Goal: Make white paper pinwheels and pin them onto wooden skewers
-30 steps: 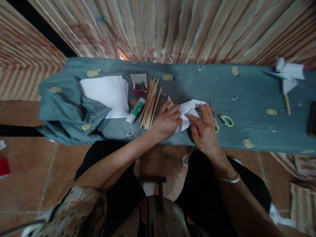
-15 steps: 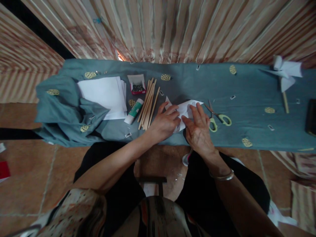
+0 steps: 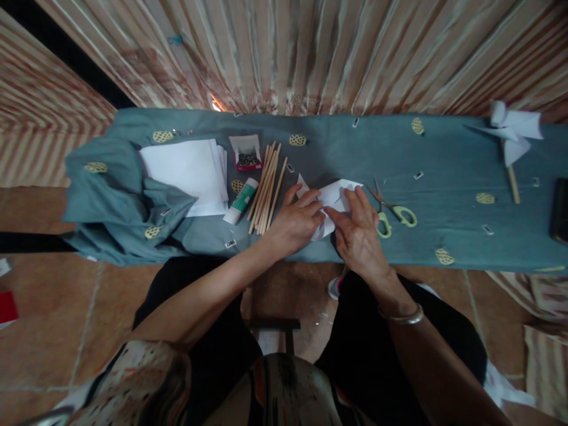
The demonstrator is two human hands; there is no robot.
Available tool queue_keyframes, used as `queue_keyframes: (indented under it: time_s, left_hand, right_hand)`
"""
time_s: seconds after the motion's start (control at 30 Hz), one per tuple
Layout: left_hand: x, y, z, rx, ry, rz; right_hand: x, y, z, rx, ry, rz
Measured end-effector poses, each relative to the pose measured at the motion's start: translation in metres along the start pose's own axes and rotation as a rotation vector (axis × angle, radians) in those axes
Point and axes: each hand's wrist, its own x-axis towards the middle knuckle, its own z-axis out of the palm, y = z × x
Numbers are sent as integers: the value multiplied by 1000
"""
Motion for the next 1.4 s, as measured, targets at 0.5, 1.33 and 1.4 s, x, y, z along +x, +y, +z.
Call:
queue_keyframes:
  time_s: [0.5,1.33,1.4]
  left_hand:
    - [0,1,-2,-12,-32,-25]
    - [0,2,-10,-94,-41,-81]
    - [1,2,-10,-79,-52,-78]
  right_hand:
    - [-2,5,-4,48,-17,12]
    - [-1,-2,1,0,-36,17]
    - [-1,-2,1,0,-44,11]
